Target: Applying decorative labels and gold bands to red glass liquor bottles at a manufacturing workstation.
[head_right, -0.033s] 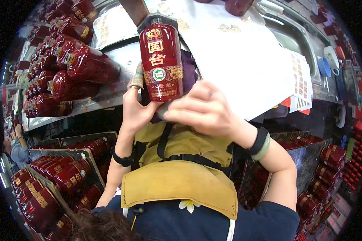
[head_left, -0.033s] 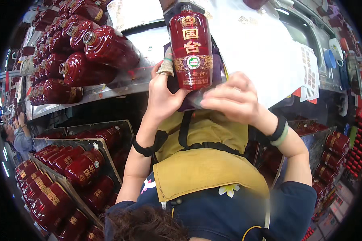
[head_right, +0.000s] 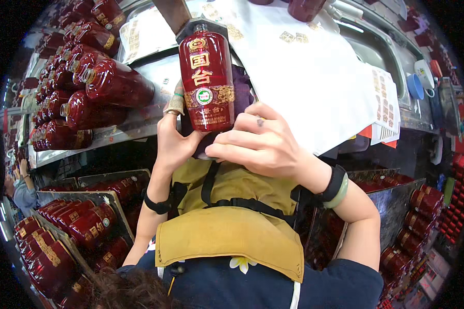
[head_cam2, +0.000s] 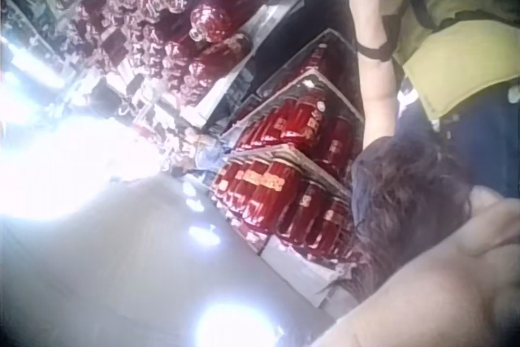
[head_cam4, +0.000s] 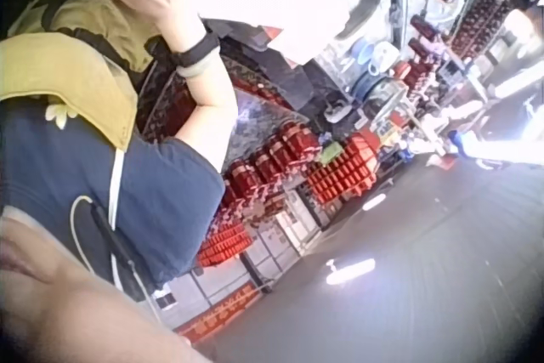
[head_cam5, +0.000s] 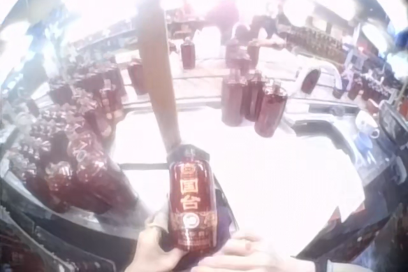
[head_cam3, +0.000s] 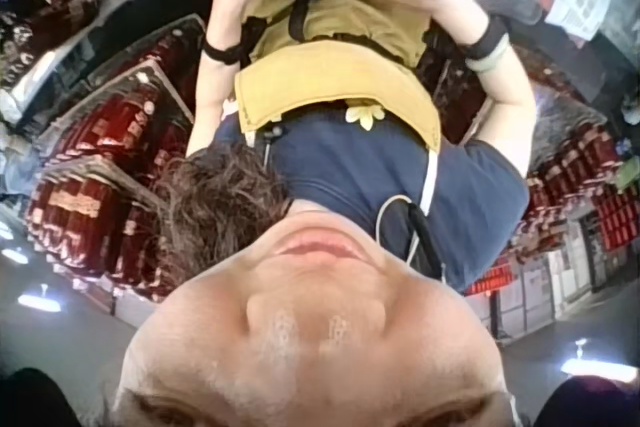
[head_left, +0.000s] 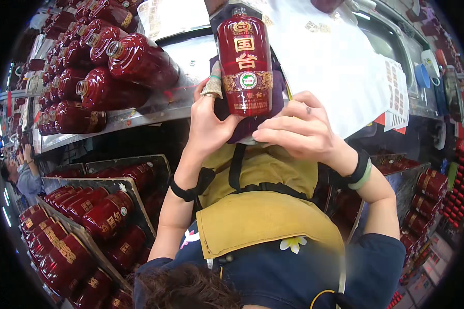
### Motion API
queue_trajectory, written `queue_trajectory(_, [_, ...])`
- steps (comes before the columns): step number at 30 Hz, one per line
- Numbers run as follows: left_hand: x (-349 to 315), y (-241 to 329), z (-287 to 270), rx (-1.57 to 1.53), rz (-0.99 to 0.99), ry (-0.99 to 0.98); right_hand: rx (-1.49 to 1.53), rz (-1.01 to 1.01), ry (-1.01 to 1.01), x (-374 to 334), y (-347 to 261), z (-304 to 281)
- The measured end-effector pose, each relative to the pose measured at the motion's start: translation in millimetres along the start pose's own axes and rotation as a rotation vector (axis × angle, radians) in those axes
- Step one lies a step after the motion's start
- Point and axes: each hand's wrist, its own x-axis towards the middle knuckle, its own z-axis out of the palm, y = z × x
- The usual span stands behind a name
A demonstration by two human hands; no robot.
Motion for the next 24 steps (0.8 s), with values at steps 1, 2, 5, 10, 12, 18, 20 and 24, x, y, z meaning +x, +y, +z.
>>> queue_trajectory(1, [-1, 0, 0, -0.009, -0.01, 0.005, -0.026, 0.0, -0.012, 7, -1, -4])
queue_trajectory(2, [1, 4, 0, 0.017, 0.033, 0.025, -0.162, 0.028, 0.074, 11, 4, -5])
queue_trajectory(5, [-1, 14, -1, 0.013, -0.005, 0.043, -0.415, 0.029, 0.196, 23, 18, -1])
queue_trajectory(10, [-4, 11, -2, 0.123, 0.096, 0.03, -0.112, -0.037, -0.038, 73, 42, 12])
queue_trajectory(12, [-7, 15, 0, 0.064, 0.039, 0.068, -0.3, -0.045, 0.103, 107, 85, 9])
queue_trajectory(18, [2, 10, 8, -0.033, -0.103, 0.01, -0.323, -0.155, 0.072, 67, 87, 14])
queue_trajectory(20, [3, 16, 2, 0.011, -0.07, -0.01, -0.02, -0.178, -0.054, 53, 45, 2])
queue_trajectory(24, [3, 38, -4, 0.297, 0.287, 0.094, 0.385, 0.39, 0.049, 31, 22, -12])
